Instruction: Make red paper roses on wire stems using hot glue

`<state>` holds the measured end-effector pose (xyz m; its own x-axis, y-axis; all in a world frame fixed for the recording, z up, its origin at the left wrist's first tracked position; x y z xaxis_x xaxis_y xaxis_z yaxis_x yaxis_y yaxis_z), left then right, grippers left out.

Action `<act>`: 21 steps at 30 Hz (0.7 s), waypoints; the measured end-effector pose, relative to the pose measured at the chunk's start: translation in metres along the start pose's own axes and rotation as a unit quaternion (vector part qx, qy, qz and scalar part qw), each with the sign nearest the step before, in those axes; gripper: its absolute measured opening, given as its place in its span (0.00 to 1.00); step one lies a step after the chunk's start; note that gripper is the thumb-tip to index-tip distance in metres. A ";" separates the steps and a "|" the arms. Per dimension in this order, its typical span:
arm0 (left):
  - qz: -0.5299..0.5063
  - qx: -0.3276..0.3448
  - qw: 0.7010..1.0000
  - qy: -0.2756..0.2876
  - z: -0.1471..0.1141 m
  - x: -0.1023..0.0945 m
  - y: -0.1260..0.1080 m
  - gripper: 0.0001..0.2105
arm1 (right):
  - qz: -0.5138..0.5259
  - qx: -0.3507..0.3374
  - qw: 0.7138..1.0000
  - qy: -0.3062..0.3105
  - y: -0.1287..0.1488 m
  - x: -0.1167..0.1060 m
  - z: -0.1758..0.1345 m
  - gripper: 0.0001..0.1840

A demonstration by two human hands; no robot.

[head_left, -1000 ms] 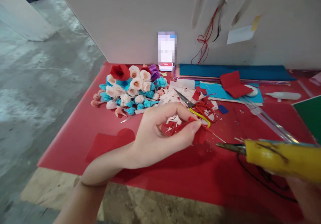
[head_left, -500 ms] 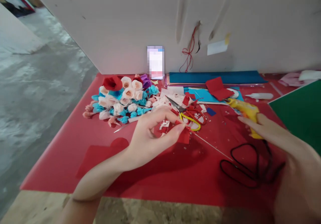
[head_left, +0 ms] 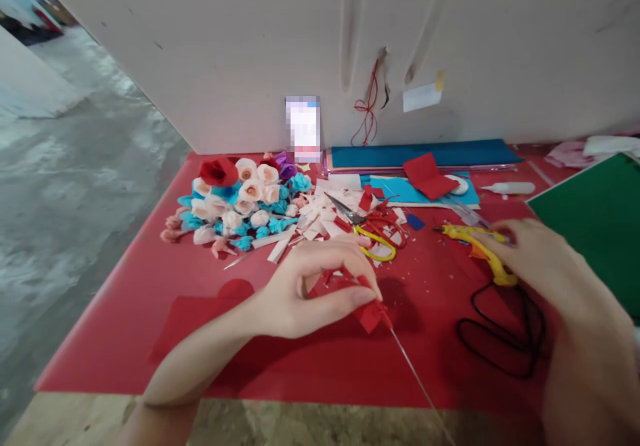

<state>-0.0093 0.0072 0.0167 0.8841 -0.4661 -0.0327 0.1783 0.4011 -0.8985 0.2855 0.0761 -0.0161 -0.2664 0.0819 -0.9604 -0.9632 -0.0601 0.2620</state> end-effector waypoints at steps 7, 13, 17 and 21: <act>0.007 0.022 0.998 0.060 0.005 0.001 0.006 0.04 | 0.440 -0.228 0.846 0.197 0.114 -0.017 -0.063 0.04; 0.009 0.022 0.996 0.083 0.007 0.002 0.008 0.04 | 0.535 -0.150 0.782 0.282 0.126 -0.004 -0.067 0.06; 0.010 0.019 0.996 0.086 0.007 0.002 0.009 0.04 | 0.573 -0.126 0.745 0.318 0.122 0.002 -0.065 0.05; 0.005 0.018 0.995 0.097 0.008 0.002 0.009 0.05 | 0.596 -0.101 0.706 0.369 0.122 0.008 -0.067 0.03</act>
<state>-0.0024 0.0159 0.0121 0.7865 -0.6040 -0.1291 0.1874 0.4325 -0.8820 0.1681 0.0028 0.0020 -0.7195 -0.6835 0.1235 -0.0262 0.2044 0.9785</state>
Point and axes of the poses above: each hand's wrist, its own z-axis towards the middle knuckle, its own x-axis out of the palm, y = z × x, the point moved 2 cm from there along z, towards the middle knuckle, and after that the axes turned 4 degrees about -z, right-handed, at the moved point
